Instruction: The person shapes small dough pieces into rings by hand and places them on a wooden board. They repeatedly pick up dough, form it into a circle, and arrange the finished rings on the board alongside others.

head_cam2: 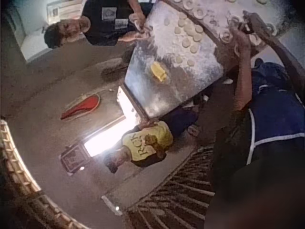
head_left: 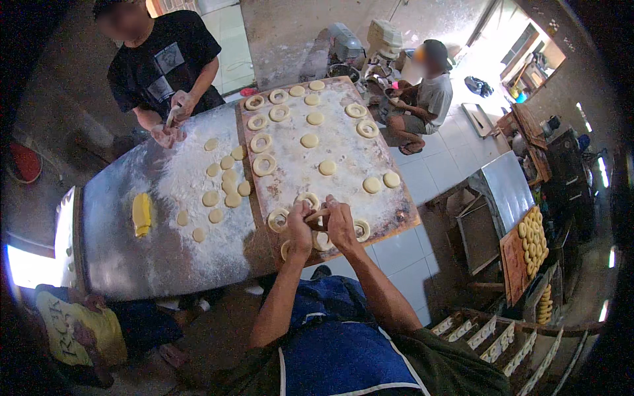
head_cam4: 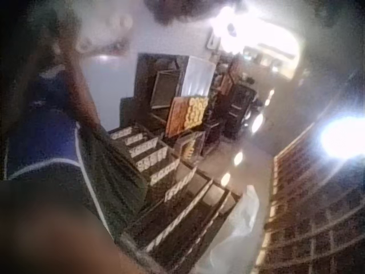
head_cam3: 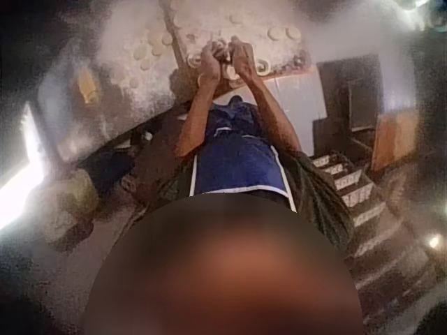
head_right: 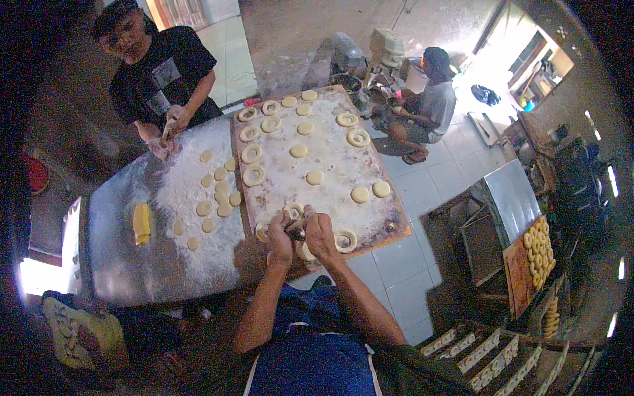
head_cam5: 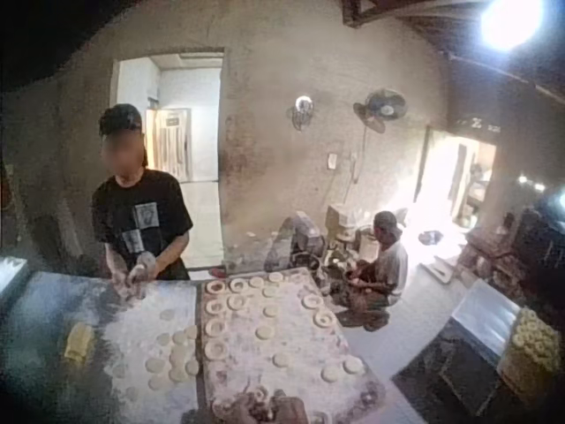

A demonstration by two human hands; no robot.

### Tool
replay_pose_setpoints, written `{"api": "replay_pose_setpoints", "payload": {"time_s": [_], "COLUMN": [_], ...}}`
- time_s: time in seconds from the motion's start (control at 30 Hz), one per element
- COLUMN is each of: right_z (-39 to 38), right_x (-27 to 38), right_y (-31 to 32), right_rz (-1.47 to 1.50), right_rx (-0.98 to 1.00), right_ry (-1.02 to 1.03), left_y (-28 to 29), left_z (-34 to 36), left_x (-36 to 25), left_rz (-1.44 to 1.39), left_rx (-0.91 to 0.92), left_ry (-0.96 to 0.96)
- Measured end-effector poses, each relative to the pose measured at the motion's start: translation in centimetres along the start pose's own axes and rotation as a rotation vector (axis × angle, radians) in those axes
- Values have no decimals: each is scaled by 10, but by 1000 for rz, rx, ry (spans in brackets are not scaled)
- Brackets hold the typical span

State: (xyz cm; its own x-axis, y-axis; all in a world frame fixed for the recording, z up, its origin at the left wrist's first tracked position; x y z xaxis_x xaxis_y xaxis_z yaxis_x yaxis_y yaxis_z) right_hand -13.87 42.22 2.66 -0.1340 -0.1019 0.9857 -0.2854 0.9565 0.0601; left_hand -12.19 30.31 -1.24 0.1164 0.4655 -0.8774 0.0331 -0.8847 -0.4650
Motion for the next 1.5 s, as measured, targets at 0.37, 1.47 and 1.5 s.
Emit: {"api": "replay_pose_setpoints", "payload": {"time_s": [0.37,1.47,1.5], "right_z": [-19,26,40], "right_x": [-17,-9,-21], "right_y": [35,110,118], "right_rz": [-408,-1302,-1325], "right_rx": [17,-150,-36], "right_ry": [-175,378,206], "left_y": [-41,-75,-72], "left_z": [3,73,69], "left_x": [12,-1,-1], "left_rz": [276,1531,1544], "left_rx": [54,428,425], "left_ry": [-25,-301,-272]}}
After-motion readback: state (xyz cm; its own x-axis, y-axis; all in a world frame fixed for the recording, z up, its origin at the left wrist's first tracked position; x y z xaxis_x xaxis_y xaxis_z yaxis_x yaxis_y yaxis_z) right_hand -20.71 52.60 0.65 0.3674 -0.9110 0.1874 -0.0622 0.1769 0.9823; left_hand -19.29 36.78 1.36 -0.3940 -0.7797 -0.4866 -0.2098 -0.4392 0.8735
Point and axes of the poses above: each hand's wrist, its own z-axis towards the middle knuckle, its own y-axis out of the back of the hand, x = y × z, the point moved 9 cm from there along z, towards the middle knuckle, and after that the axes turned 13 degrees about x, right-handed, at the moved point
